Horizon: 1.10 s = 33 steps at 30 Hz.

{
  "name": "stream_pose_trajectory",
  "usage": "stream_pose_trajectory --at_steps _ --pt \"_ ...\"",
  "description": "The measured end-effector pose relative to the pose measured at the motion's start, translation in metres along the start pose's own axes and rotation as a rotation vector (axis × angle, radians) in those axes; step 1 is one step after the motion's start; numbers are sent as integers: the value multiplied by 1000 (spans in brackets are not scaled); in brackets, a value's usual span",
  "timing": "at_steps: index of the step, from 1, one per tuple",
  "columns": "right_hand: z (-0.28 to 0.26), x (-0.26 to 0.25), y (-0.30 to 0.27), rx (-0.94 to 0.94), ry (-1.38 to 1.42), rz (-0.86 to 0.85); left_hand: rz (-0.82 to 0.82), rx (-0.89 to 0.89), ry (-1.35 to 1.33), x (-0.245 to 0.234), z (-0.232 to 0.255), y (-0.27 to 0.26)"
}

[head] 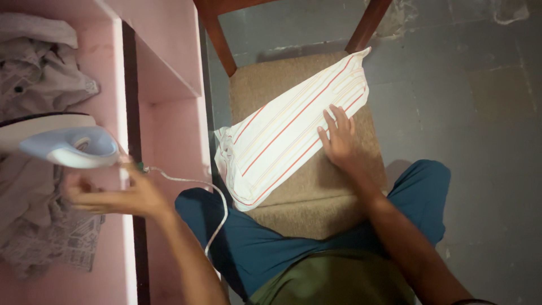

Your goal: The person irons a white shirt with red stripes on a chair. They smooth the fabric with one hand while moving the iron with the other, then flip the shirt to iron the other side.

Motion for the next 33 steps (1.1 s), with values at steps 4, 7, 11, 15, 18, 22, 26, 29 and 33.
stream_pose_trajectory --at_steps 4,7,11,15,18,22,26,29,33 --pt "18 -22 -8 53 78 199 -765 -254 -342 31 70 -96" --pt "46 -33 -6 126 165 211 -1456 -136 -148 49 101 -162" --pt "62 -26 16 31 234 -30 -1414 238 -54 29 115 -200" --pt "57 -22 25 -21 102 -81 -1348 258 -158 33 94 -221" --pt "56 -22 29 -25 130 -51 -1340 106 -274 44 70 -220" --pt "55 -22 28 57 235 10 -1263 6 -395 61 62 -198" --pt "49 -32 28 369 406 132 -1321 -527 -652 84 67 -173" --pt "24 -58 37 392 670 77 -1293 -624 -1023 97 108 -142" --pt "-68 -85 46 -339 468 41 -1516 -275 -1109 98 201 -112"
Point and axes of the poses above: each hand's wrist, its own y-axis towards the middle knuckle, its own x-axis out of the palm, z = x × y, the point moved 6 cm from there along y, towards the middle knuckle, and after that the axes turned 4 degrees about -y, right-handed, at the moved point
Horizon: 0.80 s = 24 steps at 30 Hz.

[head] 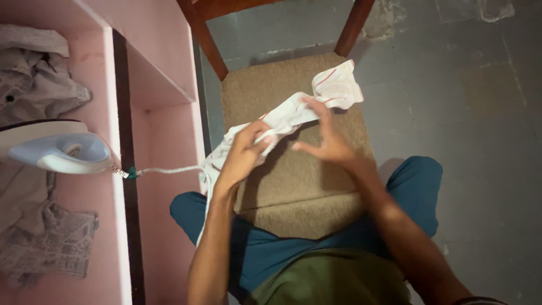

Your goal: The person irons a white shirt with red stripes on a chair. They smooth the fabric with one hand while moving the iron with the other, then flip the shirt to iron the other side.

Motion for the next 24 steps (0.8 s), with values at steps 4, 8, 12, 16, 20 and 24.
stream_pose_trajectory --at_steps 4,8,12,16,20,24 --pt "-2 40 4 251 235 -131 -216 15 67 43 66 12" --pt "27 20 -9 507 378 -15 -234 -131 318 41 87 23" --pt "31 -21 -14 454 359 170 -257 115 632 23 85 36" --pt "41 -29 -22 668 615 403 -357 -239 739 6 36 24" --pt "51 -50 -22 584 546 540 -208 -52 266 3 39 14" --pt "60 -83 -25 575 441 653 -194 6 327 4 41 16"
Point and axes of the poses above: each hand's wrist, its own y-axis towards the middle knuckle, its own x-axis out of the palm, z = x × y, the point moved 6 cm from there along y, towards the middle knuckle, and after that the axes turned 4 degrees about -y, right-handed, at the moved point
